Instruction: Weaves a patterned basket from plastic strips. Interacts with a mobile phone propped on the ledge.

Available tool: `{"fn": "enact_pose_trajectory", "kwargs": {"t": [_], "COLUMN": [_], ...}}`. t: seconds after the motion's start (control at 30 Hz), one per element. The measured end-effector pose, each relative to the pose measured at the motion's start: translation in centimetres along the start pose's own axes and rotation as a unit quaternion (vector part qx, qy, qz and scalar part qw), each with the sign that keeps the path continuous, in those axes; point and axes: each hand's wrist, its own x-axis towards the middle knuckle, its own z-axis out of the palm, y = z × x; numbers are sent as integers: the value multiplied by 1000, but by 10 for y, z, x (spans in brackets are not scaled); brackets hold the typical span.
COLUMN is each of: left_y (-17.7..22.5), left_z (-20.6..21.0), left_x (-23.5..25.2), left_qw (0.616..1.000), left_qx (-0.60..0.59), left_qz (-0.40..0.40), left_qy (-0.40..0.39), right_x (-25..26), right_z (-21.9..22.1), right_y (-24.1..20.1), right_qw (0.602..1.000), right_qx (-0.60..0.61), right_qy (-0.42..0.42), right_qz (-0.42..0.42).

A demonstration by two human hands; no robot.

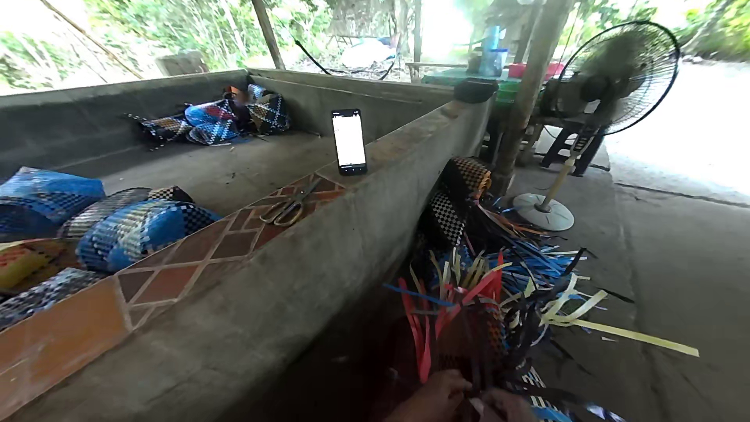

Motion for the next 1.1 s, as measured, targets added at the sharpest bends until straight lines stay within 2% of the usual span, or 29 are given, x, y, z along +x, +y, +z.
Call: {"fn": "enact_pose_trajectory", "kwargs": {"t": [0.13,0.3,0.47,0.57,0.63,0.73,0.83,0.9,1.0,1.1], "left_y": [3,-3,3,7,13,23,20,10,-4,2], "left_z": [4,6,11,16,18,19,20,16,9,10], "left_x": [0,4,6,9,10,10,9,10,13,15], "left_qw": [1000,999,999,998,995,993,994,996,1000,997], "left_qx": [2,32,29,48,70,85,89,78,7,-51], "left_qz": [9,9,13,-30,-65,-86,-54,-30,-8,-48], "left_qy": [-10,-14,-30,0,15,19,24,17,-17,-22], "right_x": [14,0,4,13,16,17,20,17,7,3], "right_z": [1,0,-15,-18,-20,-14,-7,-3,10,23], "right_y": [6,18,53,55,51,34,29,33,49,69], "right_qw": [997,994,987,958,944,959,984,980,956,929], "right_qx": [-2,-37,-150,-263,-295,-238,-74,-1,5,-62], "right_qy": [77,92,62,110,133,120,112,134,182,192], "right_qz": [-30,-50,-12,-43,-68,-93,-117,-148,-231,-310]}}
